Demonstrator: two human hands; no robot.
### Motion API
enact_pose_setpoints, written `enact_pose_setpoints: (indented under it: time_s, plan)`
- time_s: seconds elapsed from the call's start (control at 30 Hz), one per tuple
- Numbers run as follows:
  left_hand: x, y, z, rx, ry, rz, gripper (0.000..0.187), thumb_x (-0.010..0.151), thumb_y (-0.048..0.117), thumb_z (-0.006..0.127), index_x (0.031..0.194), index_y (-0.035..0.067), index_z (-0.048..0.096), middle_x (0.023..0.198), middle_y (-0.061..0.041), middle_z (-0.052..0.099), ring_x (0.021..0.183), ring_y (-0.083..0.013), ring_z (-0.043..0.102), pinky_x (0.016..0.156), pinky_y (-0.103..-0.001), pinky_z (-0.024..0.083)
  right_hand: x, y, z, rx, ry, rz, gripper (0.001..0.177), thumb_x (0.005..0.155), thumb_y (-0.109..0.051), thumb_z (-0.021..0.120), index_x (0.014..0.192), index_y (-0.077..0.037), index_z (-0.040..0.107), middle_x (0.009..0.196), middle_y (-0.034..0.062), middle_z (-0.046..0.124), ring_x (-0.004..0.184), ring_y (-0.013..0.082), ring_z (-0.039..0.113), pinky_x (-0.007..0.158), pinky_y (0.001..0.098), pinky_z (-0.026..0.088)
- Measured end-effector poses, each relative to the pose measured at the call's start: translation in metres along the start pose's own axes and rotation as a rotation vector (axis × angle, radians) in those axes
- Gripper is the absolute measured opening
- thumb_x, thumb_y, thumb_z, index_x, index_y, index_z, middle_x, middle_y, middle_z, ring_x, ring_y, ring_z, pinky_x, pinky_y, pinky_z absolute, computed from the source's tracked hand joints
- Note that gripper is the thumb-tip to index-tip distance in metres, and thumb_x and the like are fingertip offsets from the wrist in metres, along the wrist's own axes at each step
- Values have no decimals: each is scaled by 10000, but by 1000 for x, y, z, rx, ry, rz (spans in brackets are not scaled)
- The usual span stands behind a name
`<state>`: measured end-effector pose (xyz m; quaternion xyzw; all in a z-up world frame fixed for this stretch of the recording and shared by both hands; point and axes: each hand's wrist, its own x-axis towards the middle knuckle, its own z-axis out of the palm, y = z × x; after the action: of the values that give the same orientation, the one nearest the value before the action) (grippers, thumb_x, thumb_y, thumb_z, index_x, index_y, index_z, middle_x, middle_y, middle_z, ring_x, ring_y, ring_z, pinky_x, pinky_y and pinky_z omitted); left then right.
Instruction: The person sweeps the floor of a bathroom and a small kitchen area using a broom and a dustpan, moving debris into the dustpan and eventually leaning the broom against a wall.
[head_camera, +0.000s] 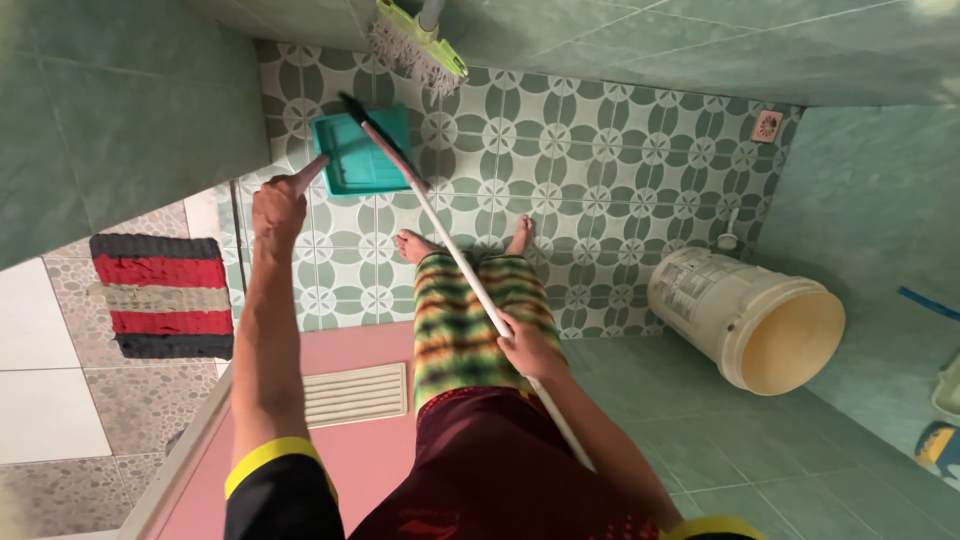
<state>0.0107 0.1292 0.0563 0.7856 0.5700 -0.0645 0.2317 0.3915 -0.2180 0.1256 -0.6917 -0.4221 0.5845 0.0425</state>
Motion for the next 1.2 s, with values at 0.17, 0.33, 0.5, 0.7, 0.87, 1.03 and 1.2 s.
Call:
enact_pose_setpoints:
  time_s: [0.17,0.33,0.5,0.7,0.87,1.03,1.2]
  plan:
    - [-5,0,-5,-79,34,104,823,873,5,625,1587,382,463,889,-180,711,788,-371,703,715,-496,570,-27,43,-25,-245,201,-7,663,881,-74,622,1524,-82,458,918,242,716,748,404,697,673,484,562]
    - [15,25,49,40,-56,59,699,948,48,573,1621,177,439,915,-213,730,805,-386,714,748,-488,578,-15,83,-75,-332,269,257,644,864,-63,627,1494,-117,509,905,241,720,773,391,719,667,473,570]
    - [32,52,96,-41,-59,22,626,913,82,549,1533,142,495,984,-229,728,849,-408,713,748,-499,569,8,86,-82,-99,293,364,548,900,-79,629,1444,-146,604,883,232,746,736,314,729,671,425,557]
    - [46,82,143,46,-43,0,413,987,112,524,1390,39,578,1068,-198,736,904,-377,736,805,-468,591,22,60,-29,210,184,186,533,910,-91,676,1432,-77,571,902,177,725,690,209,656,610,393,523]
    - [46,91,135,-40,-46,-68,554,940,76,538,1494,98,530,1007,-214,728,854,-407,716,750,-486,572,-19,53,-45,152,118,40,539,933,-95,659,1457,-64,536,880,191,717,645,225,615,610,389,516]
    - [32,109,83,-47,-15,10,674,875,70,651,1519,216,514,1007,-201,727,907,-399,711,786,-492,565,-40,95,-72,-184,231,65,598,917,-94,650,1504,-123,541,909,286,690,713,416,640,662,441,529]
    - [28,139,60,-39,-18,-6,727,895,25,642,1555,293,495,989,-192,726,879,-404,703,767,-499,556,-2,133,-101,-185,364,72,626,866,-67,640,1476,-110,508,955,263,705,830,431,693,693,498,559]
